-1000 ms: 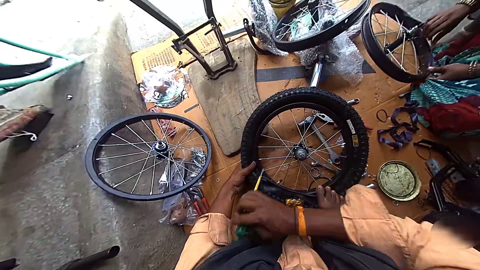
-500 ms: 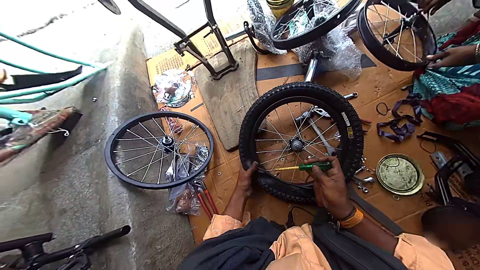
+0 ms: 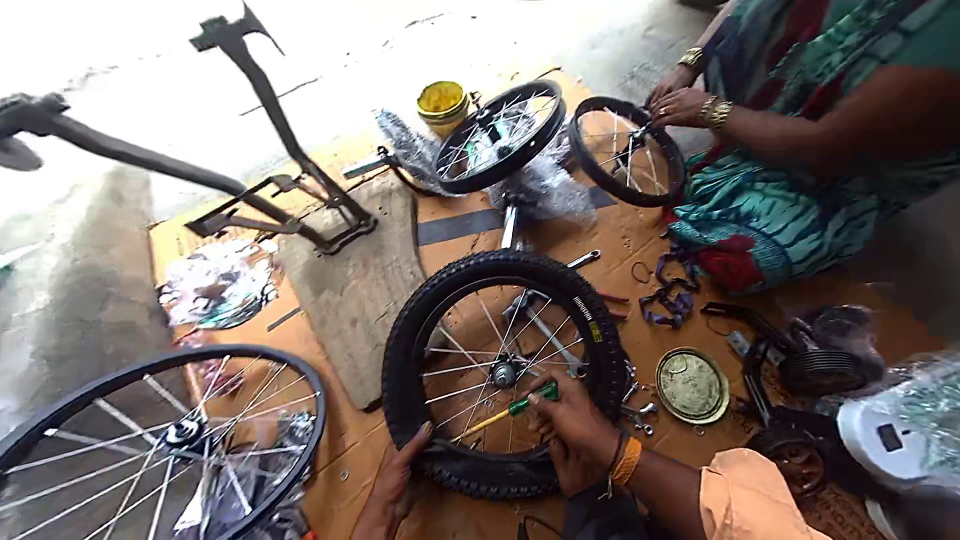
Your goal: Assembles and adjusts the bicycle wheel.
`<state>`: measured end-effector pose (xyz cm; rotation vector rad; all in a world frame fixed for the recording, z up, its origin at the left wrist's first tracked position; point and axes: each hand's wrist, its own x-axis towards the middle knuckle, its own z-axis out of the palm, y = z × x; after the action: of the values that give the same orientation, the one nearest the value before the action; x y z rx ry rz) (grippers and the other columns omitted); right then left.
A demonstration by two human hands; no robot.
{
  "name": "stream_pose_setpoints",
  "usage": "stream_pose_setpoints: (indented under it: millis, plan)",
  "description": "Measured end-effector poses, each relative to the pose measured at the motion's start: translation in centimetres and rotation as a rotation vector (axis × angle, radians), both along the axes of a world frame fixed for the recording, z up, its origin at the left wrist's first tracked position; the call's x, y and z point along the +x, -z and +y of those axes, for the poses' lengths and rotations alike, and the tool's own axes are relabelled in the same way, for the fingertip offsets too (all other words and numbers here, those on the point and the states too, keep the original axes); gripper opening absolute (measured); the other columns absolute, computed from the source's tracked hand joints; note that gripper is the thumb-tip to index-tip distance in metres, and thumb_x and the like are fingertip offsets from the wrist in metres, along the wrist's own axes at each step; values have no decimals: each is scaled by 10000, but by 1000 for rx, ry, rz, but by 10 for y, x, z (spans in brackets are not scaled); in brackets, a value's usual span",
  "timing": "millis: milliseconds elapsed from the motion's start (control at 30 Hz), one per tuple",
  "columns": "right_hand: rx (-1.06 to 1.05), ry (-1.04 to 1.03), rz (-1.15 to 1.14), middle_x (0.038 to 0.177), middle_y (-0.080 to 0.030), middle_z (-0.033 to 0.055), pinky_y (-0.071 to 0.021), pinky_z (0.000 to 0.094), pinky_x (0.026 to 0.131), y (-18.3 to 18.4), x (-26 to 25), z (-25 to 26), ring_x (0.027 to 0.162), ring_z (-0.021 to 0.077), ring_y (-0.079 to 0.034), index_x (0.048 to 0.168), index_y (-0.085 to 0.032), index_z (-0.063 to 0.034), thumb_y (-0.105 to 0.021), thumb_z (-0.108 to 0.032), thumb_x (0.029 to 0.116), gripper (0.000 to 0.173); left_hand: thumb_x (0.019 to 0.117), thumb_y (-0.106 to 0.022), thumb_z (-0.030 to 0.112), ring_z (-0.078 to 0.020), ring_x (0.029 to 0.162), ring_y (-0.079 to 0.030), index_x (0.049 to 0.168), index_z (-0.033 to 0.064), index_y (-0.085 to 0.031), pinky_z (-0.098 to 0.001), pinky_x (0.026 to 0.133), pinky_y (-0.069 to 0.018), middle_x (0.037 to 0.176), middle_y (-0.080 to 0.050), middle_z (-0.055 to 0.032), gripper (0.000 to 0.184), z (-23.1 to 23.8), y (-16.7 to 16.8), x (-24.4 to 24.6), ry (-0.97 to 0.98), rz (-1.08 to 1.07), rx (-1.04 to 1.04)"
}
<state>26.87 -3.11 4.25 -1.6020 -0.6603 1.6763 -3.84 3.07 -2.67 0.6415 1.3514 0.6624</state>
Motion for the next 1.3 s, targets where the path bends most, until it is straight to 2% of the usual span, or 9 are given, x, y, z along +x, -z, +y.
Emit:
stream_pose_setpoints:
  millis: [233,333,467,533,667,733,833,1100,1300]
  plan:
    - [-73,-273,-216,885,-655,94,-586,391,617,19,8,-3,628,202,-652,1281,-565,-113,-574,-378,1029,365,702,-877,415,-240,941,-739,1359,-12,-482,-431,839,-631,1063,-723,-169,878,2,20,-6,10,-41,0]
    - [-45,-290,-290,958,-686,103,-598,425,707,14,3,-1,722,218,-682,1278,-618,-123,-584,-370,1034,348,797,-810,374,-249,998,-724,1422,-6,-441,-442,881,-620,1120,-712,-176,819,7,14,-3,89,-33,-42]
    - [381,-354,-659,851,-698,21,-591,424,695,4,-21,-11,742,161,-684,1148,-680,-139,-602,-472,997,373,879,-758,284,-267,961,-723,1368,6,-509,-459,865,-614,1082,-719,-184,615,7,12,-13,74,-50,-124]
    - [509,-369,-706,1023,-730,-1,-604,402,804,0,-25,-15,913,132,-706,1195,-684,-136,-582,-494,1004,418,894,-746,245,-264,950,-725,1360,12,-518,-454,855,-615,1075,-721,-179,568,7,10,-14,60,-64,-155]
    - [642,-320,-245,1259,-705,69,-581,394,999,-8,-32,-16,1192,176,-669,1177,-656,-50,-495,-340,1080,345,892,-747,224,-257,948,-729,1334,15,-542,-441,852,-618,1062,-730,-176,529,9,12,-18,66,-111,-187]
    - [637,-231,93,1126,-724,127,-542,441,1008,-10,-40,-8,1135,238,-674,1004,-682,-8,-469,-319,1094,388,889,-738,204,-253,935,-731,1307,9,-561,-437,845,-618,1046,-733,-174,493,11,12,-18,64,-121,-197]
    - [568,-300,357,801,-705,21,-485,433,1065,-5,-48,6,838,112,-676,759,-675,-58,-472,-367,1082,491,944,-698,169,-236,931,-727,1276,23,-602,-431,839,-612,1044,-738,-151,375,11,10,-15,61,-117,-220]
    - [914,-788,39,596,-506,57,-516,386,784,-33,-86,27,659,192,-581,623,-524,-58,-426,-293,1080,523,950,-684,203,-200,924,-722,1252,52,-617,-410,840,-610,1036,-742,-105,344,13,1,-20,113,-193,-236]
    - [924,-705,7,580,-529,12,-454,264,520,-36,-97,61,566,88,-545,606,-543,-57,-451,-204,1033,462,958,-677,404,-204,969,-715,1319,66,-581,-427,871,-602,1078,-731,-104,504,14,8,-18,77,-146,-196]
